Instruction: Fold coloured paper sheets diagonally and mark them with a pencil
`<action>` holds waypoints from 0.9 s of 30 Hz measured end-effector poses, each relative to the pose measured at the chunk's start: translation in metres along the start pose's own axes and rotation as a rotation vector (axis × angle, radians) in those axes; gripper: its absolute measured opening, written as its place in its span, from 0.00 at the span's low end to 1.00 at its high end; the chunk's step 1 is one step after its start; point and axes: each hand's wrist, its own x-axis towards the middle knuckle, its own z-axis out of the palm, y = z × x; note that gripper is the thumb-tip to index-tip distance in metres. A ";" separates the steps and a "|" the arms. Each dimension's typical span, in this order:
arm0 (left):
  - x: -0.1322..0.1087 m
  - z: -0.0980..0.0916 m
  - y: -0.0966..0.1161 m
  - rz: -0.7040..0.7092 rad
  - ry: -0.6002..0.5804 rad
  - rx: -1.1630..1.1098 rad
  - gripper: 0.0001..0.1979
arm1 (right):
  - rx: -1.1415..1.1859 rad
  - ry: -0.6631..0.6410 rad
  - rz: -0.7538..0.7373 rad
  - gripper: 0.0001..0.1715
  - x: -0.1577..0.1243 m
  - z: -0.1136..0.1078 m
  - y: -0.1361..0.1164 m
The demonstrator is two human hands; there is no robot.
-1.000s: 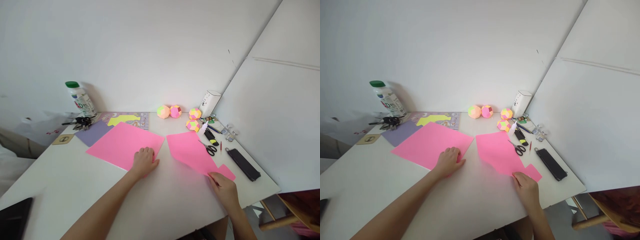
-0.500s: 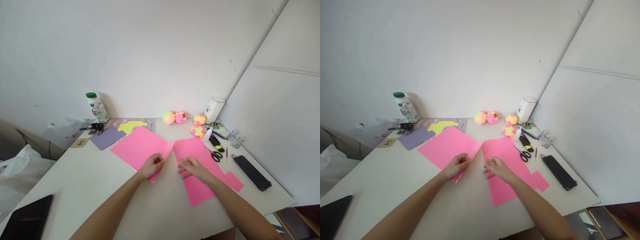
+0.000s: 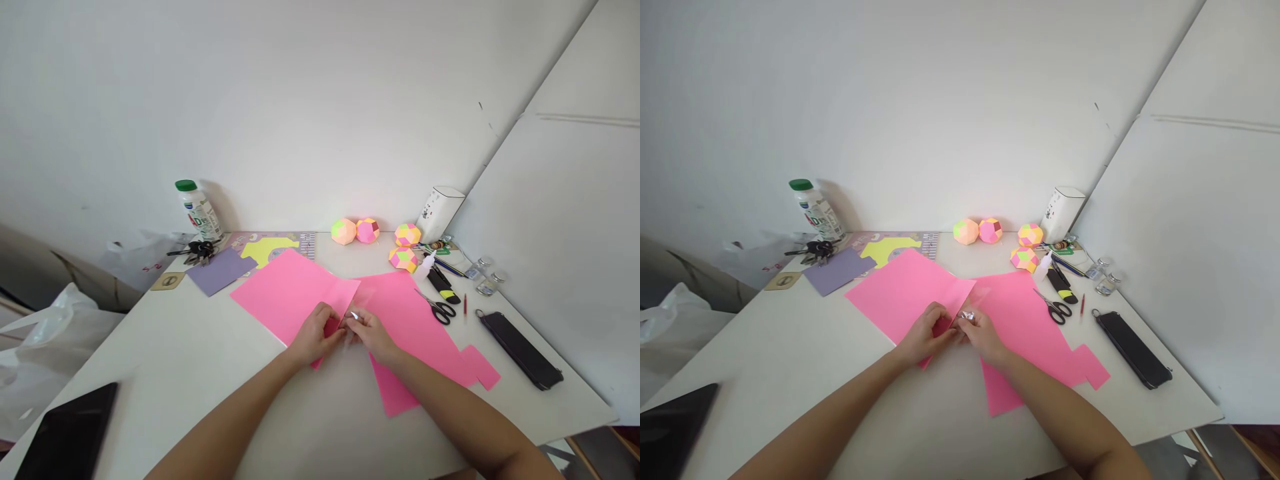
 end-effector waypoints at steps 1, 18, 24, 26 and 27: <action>0.001 -0.002 0.000 -0.027 0.007 -0.010 0.08 | -0.002 -0.001 -0.011 0.15 0.000 -0.001 0.001; 0.008 -0.021 -0.006 -0.134 -0.101 -0.183 0.13 | -0.070 0.006 0.014 0.19 0.003 0.002 -0.001; 0.008 -0.023 -0.002 -0.113 -0.119 -0.177 0.17 | -0.079 -0.008 0.005 0.19 0.005 0.000 0.002; 0.008 -0.022 -0.002 -0.116 -0.122 -0.177 0.17 | -0.078 -0.006 0.007 0.18 0.005 0.000 0.002; 0.008 -0.022 -0.002 -0.118 -0.121 -0.178 0.17 | -0.077 -0.006 0.007 0.18 0.005 0.000 0.002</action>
